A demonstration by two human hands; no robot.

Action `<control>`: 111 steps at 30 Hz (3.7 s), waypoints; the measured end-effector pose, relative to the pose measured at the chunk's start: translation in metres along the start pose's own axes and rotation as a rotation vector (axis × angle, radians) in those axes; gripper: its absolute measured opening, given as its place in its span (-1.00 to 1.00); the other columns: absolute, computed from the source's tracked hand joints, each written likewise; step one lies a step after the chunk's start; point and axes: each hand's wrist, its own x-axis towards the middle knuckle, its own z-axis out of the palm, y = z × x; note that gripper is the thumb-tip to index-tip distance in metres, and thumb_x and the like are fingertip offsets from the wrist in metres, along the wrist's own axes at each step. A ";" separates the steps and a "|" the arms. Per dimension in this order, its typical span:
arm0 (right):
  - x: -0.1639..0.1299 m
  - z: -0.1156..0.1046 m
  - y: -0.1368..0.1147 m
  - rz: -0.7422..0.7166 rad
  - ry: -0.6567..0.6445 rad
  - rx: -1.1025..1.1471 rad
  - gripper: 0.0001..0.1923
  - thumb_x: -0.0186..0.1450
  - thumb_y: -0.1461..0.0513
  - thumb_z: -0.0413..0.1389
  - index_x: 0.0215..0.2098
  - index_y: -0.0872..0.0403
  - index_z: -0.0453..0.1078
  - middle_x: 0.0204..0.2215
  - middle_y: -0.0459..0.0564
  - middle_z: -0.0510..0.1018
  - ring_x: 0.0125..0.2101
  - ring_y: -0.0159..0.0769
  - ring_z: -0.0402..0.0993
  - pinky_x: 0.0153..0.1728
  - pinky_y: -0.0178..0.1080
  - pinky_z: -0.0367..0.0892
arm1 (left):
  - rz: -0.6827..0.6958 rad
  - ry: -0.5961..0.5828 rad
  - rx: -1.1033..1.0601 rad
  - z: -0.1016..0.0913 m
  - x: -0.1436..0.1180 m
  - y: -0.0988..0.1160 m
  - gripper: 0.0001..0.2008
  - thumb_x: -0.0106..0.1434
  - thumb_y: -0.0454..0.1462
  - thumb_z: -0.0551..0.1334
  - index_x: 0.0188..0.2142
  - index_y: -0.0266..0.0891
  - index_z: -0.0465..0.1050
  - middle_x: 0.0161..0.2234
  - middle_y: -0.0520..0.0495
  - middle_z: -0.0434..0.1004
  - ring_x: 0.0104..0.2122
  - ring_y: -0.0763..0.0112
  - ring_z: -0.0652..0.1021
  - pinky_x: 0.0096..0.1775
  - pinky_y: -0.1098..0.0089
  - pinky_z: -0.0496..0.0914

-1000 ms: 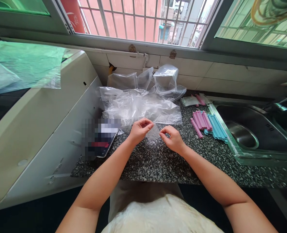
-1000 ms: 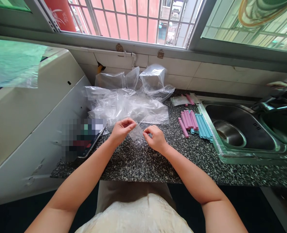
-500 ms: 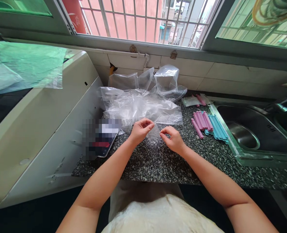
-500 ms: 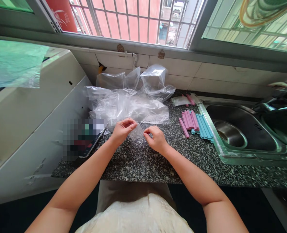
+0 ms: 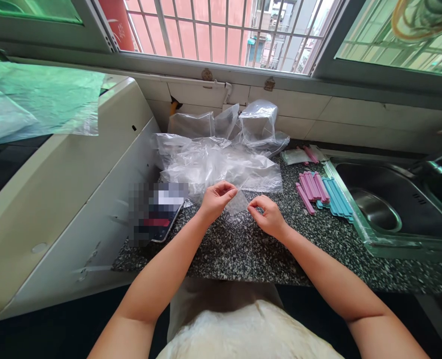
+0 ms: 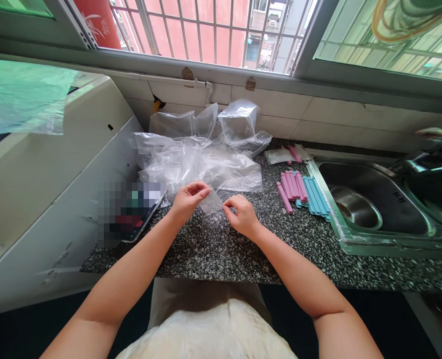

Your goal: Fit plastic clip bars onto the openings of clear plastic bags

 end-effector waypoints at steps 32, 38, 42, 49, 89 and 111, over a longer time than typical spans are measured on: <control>-0.001 -0.001 -0.002 -0.007 -0.005 0.017 -0.84 0.21 0.33 0.03 -0.52 0.04 0.27 -0.55 -0.08 0.45 -0.45 -0.32 0.33 -0.35 -0.23 0.24 | 0.013 -0.104 0.104 0.003 -0.004 -0.001 -0.83 -0.04 -0.23 0.34 -0.58 -0.30 0.44 -0.58 0.04 0.38 -0.52 0.52 0.37 -0.42 0.46 0.29; 0.000 -0.003 -0.003 -0.007 0.002 0.028 -0.87 0.21 0.32 0.05 -0.50 0.04 0.30 -0.54 -0.08 0.47 -0.44 -0.32 0.34 -0.34 -0.23 0.25 | 0.043 -0.139 0.126 0.003 -0.004 -0.001 -0.83 0.00 -0.22 0.32 -0.55 -0.29 0.44 -0.57 0.03 0.39 -0.51 0.51 0.38 -0.40 0.45 0.30; 0.001 -0.004 -0.004 0.007 0.049 0.048 -0.93 0.20 0.29 0.08 -0.46 0.04 0.32 -0.50 -0.08 0.48 -0.40 -0.30 0.36 -0.32 -0.22 0.26 | 0.067 -0.198 0.180 0.005 -0.005 -0.004 -0.83 0.02 -0.21 0.30 -0.56 -0.30 0.44 -0.56 0.02 0.40 -0.50 0.49 0.39 -0.38 0.43 0.31; 0.002 -0.004 -0.006 -0.006 0.060 0.027 -0.85 0.22 0.31 0.03 -0.52 0.04 0.28 -0.56 -0.09 0.43 -0.45 -0.32 0.32 -0.38 -0.24 0.24 | 0.094 -0.216 0.221 0.005 -0.006 -0.004 -0.82 0.02 -0.20 0.30 -0.57 -0.29 0.44 -0.57 0.02 0.38 -0.51 0.50 0.38 -0.40 0.43 0.30; 0.003 -0.013 -0.004 0.028 0.151 0.033 -0.88 0.20 0.30 0.06 -0.49 0.03 0.29 -0.53 -0.09 0.44 -0.42 -0.31 0.35 -0.33 -0.23 0.26 | 0.142 -0.263 0.384 0.003 -0.005 -0.004 -0.85 0.09 -0.25 0.22 -0.54 -0.29 0.41 -0.58 0.02 0.33 -0.55 0.52 0.30 -0.48 0.47 0.22; 0.003 -0.018 -0.002 0.062 0.197 0.006 -0.85 0.23 0.28 0.03 -0.51 0.05 0.27 -0.54 -0.09 0.41 -0.43 -0.33 0.31 -0.36 -0.26 0.22 | 0.130 -0.206 0.312 0.001 -0.003 -0.004 -0.85 0.07 -0.23 0.23 -0.53 -0.29 0.40 -0.57 0.03 0.35 -0.54 0.53 0.31 -0.47 0.47 0.23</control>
